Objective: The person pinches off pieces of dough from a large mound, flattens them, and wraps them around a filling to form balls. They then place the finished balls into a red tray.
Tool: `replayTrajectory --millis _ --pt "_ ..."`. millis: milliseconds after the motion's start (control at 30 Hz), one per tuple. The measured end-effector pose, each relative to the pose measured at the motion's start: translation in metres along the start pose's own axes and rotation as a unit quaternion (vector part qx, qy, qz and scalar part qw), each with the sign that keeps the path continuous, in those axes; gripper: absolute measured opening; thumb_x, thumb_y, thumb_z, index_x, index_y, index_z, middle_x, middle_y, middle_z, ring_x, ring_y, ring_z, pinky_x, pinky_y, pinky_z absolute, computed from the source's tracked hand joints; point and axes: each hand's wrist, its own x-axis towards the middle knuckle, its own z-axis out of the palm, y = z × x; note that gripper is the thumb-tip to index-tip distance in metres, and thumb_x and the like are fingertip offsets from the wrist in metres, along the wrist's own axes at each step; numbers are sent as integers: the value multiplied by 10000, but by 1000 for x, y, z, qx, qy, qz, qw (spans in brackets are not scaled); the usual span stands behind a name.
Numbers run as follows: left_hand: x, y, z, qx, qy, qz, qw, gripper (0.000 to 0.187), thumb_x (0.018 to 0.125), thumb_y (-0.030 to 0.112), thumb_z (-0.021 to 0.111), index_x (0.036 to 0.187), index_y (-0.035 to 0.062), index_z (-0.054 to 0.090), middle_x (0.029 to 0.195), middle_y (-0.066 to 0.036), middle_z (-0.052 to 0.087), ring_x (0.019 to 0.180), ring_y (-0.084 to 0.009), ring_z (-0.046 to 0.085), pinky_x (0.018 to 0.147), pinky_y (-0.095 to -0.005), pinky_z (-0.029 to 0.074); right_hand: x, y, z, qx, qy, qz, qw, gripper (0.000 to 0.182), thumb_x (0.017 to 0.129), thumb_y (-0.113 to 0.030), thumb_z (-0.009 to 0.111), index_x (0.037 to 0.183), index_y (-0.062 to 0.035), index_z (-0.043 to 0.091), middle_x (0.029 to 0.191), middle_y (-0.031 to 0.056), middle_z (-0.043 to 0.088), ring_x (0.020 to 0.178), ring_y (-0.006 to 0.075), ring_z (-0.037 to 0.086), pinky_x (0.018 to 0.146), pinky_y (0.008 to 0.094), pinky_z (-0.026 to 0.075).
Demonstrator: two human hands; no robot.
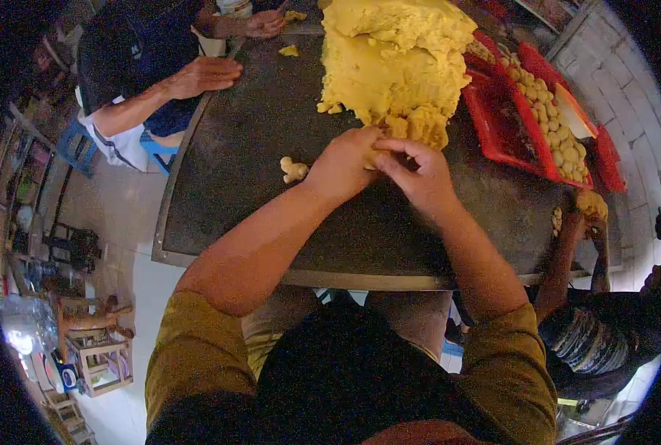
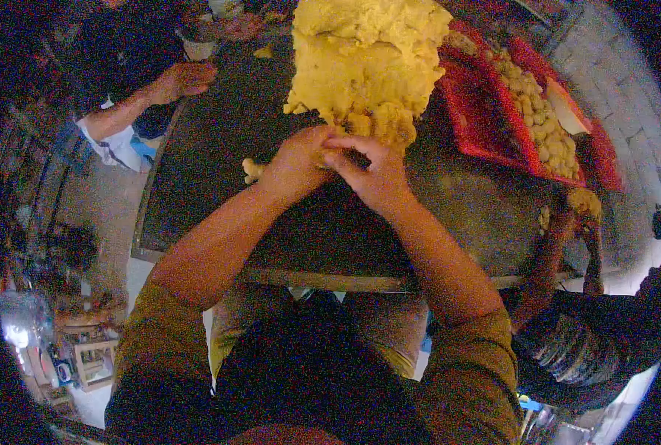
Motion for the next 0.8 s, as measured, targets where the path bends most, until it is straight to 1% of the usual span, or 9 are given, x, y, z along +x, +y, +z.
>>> replayTrajectory --millis 67,167,233,333,367,467,533,667,800 --pt "-2 -14 0 34 -61 -33 997 253 643 144 654 865 51 575 844 -160 589 845 -346 565 736 -402 455 -1 2 8 20 0 -54 998 115 763 -89 625 870 -47 632 815 74 642 782 208 609 726 321 464" --pt "-1 -5 8 0 -50 -12 999 200 643 121 641 820 51 578 814 -165 586 812 -360 563 706 -402 457 2 -4 -3 -173 5 -204 964 113 740 -102 657 819 -29 622 762 59 634 753 148 596 689 277 453" --pt "2 -7 8 -1 -65 -35 997 242 638 142 670 841 51 576 836 -155 589 827 -342 565 725 -387 456 4 2 -2 -146 0 -194 970 149 741 -132 670 817 -24 603 758 41 622 725 111 572 661 250 437" --pt "3 -6 8 -49 -23 -52 997 360 607 202 738 881 44 564 856 -137 586 817 -301 575 737 -361 455 9 -2 -15 219 3 139 966 194 778 -171 645 899 -34 582 833 27 597 763 108 544 664 251 443" --pt "5 -5 7 -92 36 -44 994 437 583 241 778 899 36 555 854 -130 581 792 -278 581 730 -350 455 13 9 -17 218 6 136 966 194 778 -171 645 899 -34 582 833 27 597 763 108 544 664 251 443" --pt "5 -14 10 -130 8 -35 991 496 562 267 799 916 30 545 846 -110 578 781 -230 579 717 -324 457 19 34 -22 -15 30 95 995 219 773 -173 645 935 -38 585 842 54 578 772 141 551 670 246 450" --pt "5 -16 12 -149 -5 -30 988 526 551 280 809 925 27 540 841 -100 576 776 -206 577 711 -312 458 14 18 -16 -157 121 39 979 233 752 -226 648 877 -33 612 876 126 599 836 276 574 760 339 453" --pt "2 -17 11 -144 -42 -62 987 364 672 213 705 944 34 544 853 -97 587 802 -212 576 725 -311 453 3 -4 -4 -174 50 -185 966 278 736 -305 629 834 -45 636 1089 158 513 987 320 506 831 368 422" --pt "-2 -19 12 -219 -40 -96 970 223 755 198 596 917 50 558 859 -96 591 825 -219 569 726 -331 452 2 -8 10 -187 8 -178 966 310 751 -348 603 805 -46 648 1101 175 502 1017 332 488 862 409 397"
